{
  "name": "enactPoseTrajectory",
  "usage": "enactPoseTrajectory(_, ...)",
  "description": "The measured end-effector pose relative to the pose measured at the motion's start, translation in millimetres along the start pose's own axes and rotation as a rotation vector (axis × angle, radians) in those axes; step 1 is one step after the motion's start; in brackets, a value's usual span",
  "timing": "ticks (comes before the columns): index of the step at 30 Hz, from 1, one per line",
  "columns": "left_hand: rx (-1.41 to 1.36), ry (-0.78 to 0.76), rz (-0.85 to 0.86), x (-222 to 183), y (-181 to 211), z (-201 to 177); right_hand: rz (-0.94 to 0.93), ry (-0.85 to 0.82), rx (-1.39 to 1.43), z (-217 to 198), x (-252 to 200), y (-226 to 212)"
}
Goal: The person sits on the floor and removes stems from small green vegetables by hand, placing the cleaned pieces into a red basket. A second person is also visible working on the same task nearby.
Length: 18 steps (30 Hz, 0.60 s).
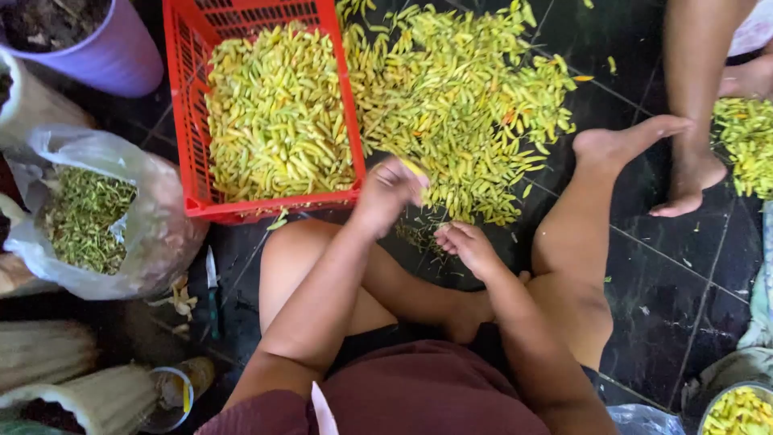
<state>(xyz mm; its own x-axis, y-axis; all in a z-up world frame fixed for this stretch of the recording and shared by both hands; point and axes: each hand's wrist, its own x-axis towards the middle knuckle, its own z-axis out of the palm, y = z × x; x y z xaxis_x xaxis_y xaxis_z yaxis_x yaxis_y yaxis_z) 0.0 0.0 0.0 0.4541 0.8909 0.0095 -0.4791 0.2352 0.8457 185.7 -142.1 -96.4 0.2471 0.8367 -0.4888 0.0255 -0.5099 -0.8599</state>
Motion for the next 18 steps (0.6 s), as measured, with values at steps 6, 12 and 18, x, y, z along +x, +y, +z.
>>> enactPoseTrajectory(6, 1.279, 0.584, 0.483, 9.8, 42.7, -47.3, -0.199, 0.097, -0.826, 11.4, 32.4, -19.9)
enactPoseTrajectory(12, 1.112, 0.134, 0.569, 3.7, 13.6, -8.6, -0.296, 0.199, -1.122, 40.6, 84.0, -47.1)
enactPoseTrajectory(18, 0.994, -0.197, -0.152, 6.5, -25.0, 3.4, -0.112, 0.258, -0.705, 32.6, 119.7, -38.5)
